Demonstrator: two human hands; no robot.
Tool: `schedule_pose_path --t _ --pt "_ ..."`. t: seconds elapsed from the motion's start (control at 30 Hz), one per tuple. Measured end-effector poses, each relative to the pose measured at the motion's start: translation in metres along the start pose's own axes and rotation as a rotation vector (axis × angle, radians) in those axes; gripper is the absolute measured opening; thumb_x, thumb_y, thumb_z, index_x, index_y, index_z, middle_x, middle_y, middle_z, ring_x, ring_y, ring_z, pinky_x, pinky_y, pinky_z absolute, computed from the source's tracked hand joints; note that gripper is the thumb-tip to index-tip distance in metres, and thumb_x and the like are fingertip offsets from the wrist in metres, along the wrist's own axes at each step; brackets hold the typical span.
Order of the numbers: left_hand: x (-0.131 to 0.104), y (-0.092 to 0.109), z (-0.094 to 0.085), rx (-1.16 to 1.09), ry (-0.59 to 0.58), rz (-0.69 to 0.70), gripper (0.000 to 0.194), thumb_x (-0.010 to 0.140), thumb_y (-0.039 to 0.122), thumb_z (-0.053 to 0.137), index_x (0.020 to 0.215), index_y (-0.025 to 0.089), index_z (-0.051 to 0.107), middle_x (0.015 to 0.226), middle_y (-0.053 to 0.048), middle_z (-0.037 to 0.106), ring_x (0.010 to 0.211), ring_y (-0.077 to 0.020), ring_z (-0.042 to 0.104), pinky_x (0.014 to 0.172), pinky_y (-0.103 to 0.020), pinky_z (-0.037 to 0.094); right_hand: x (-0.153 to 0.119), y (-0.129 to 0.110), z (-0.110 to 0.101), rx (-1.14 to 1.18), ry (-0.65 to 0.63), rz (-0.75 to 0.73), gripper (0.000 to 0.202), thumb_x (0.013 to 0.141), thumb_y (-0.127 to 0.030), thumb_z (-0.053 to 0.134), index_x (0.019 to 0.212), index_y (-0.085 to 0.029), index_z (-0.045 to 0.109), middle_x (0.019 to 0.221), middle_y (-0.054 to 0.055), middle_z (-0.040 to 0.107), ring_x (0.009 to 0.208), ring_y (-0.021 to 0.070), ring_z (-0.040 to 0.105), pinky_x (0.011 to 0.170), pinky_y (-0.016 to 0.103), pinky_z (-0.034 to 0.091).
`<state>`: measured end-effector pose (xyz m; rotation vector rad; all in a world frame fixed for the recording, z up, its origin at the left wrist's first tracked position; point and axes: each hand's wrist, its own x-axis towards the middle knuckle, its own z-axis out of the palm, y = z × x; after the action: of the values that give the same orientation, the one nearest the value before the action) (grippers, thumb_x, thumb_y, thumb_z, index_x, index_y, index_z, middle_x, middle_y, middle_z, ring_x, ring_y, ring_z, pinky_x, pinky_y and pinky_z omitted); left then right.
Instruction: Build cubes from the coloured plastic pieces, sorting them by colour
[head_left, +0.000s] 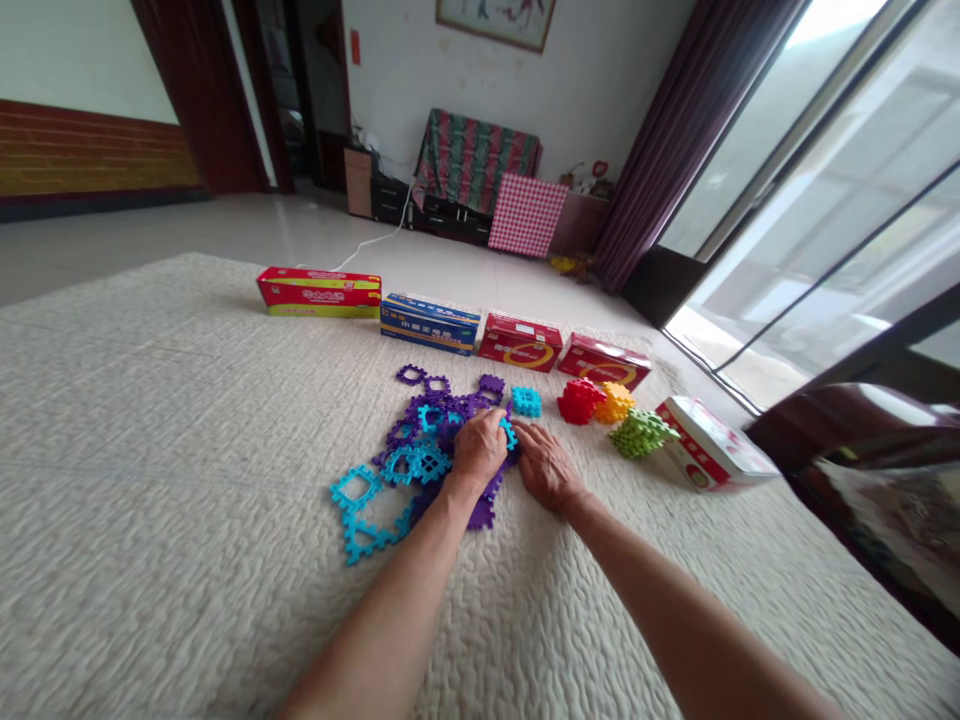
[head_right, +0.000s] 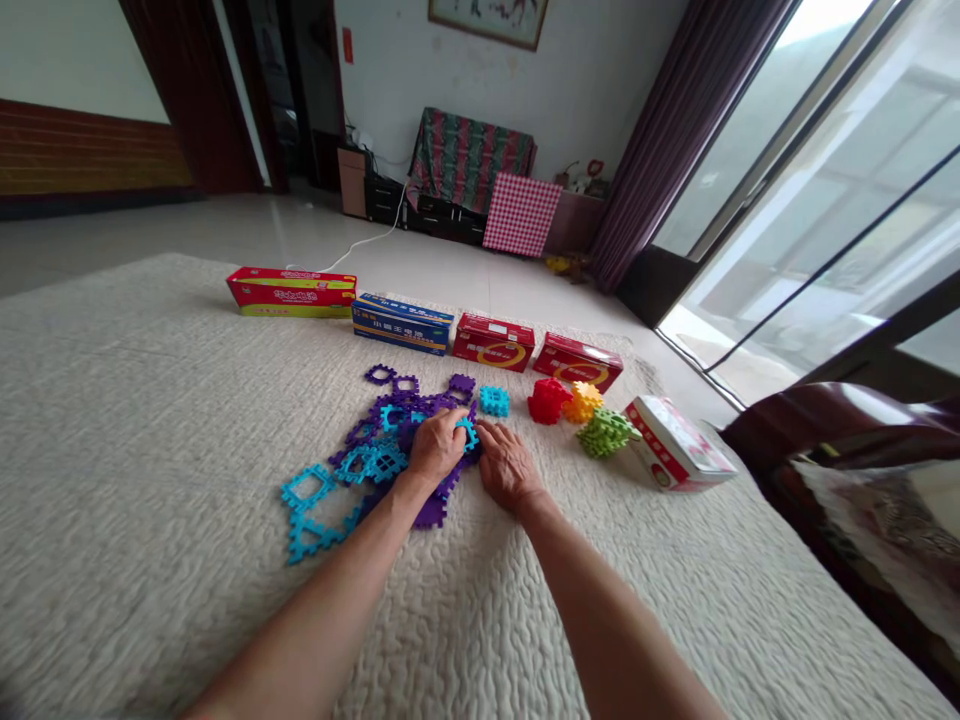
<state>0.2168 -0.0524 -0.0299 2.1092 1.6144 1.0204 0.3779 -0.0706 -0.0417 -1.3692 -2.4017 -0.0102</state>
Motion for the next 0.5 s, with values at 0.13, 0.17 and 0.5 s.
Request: schedule_pose_path --t 0.13,0.17,0.5 --pt "0.0017 0.0011 0.001 0.012 -0.009 -0.019 0.035 0.086 0.014 0.044 0.114 0.019 0.064 0.105 -0.008 0.069 0.096 -0.018 0.064 0.088 -0.026 0.048 0.0002 -0.0001 -0.0007 0.009 0.011 -0.006 0.054 0.079 -0.011 0.042 0.133 -0.01 0.05 0.137 0.014 0.052 0.125 0.0242 0.044 0.108 0.044 0.035" --pt "0.0021 0.0011 0.0013 0.018 -0.011 -0.024 0.035 0.086 0.014 0.044 0.115 0.019 0.064 0.105 -0.008 0.069 0.096 -0.0183 0.064 0.088 -0.027 0.049 0.0002 -0.0003 -0.0011 0.008 0.01 -0.007 0.054 0.079 -0.011 0.042 0.132 -0.01 0.051 0.137 0.014 0.052 0.125 0.0244 0.044 0.108 0.044 0.035" --pt "0.0028 0.0001 0.007 0.061 0.0 -0.043 0.036 0.086 0.013 0.044 0.115 0.02 0.064 0.099 -0.008 0.07 0.095 -0.0182 0.065 0.088 -0.027 0.048 0.0008 -0.003 -0.0042 0.046 0.005 0.008 0.054 0.078 -0.012 0.043 0.132 -0.011 0.05 0.138 0.014 0.05 0.125 0.0255 0.043 0.105 0.044 0.035"
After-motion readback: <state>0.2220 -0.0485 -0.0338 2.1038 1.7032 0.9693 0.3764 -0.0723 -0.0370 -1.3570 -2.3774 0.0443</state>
